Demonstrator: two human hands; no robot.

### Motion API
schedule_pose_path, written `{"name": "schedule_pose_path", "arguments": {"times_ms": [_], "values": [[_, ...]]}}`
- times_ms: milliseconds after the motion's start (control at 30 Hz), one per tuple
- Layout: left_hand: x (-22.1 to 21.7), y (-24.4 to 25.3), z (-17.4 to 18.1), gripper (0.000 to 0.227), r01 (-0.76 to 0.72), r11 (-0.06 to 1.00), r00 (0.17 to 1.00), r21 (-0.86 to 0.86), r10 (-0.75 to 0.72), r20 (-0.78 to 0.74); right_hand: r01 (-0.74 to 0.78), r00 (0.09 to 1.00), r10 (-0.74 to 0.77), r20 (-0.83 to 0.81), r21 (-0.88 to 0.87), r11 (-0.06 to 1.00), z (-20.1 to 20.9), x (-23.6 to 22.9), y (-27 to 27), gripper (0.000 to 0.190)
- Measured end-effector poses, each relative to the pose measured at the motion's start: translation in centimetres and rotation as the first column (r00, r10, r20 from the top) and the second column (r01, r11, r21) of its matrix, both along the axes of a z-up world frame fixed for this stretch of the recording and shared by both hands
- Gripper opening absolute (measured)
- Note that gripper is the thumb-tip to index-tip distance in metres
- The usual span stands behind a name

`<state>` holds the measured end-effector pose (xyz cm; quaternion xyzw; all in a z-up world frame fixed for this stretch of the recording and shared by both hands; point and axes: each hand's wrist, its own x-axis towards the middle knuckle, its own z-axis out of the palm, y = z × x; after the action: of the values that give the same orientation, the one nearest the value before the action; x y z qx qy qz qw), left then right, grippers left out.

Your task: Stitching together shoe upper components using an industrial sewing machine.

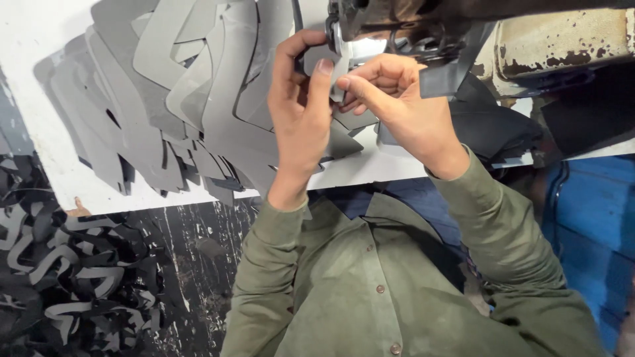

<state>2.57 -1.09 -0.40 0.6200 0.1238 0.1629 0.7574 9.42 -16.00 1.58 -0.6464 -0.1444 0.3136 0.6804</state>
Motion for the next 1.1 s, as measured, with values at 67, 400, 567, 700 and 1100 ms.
{"name": "schedule_pose_path", "arguments": {"times_ms": [67,400,567,700,1100], "values": [[0.6,-0.6,-0.4,0.017,-0.073,0.997,0.995,-0.004,0.073,0.066,0.043,0.999,-0.043,-0.005,-0.001,0.999,0.0,-0.1,0.1,0.014],[3.5,-1.3,-1.9,0.008,-0.312,0.943,0.944,0.113,0.294,0.147,0.197,0.978,-0.172,0.115,-0.276,0.941,2.0,-2.3,-2.8,0.021],[0.3,2.0,-0.7,0.035,-0.116,0.984,0.992,0.135,0.109,0.06,0.413,0.629,0.302,0.716,-0.637,0.651,-3.7,-2.7,-8.2,0.035],[-4.5,7.8,-2.4,0.035,-0.152,0.841,0.973,0.519,0.219,-0.07,0.423,0.614,0.197,0.764,-0.53,0.735,-5.0,-2.5,-10.5,0.02],[-11.1,10.0,1.6,0.028,-0.152,0.956,0.974,0.253,0.189,-0.125,0.099,0.944,0.055,0.324,-0.442,0.891,0.9,-4.4,-4.1,0.014]]}}
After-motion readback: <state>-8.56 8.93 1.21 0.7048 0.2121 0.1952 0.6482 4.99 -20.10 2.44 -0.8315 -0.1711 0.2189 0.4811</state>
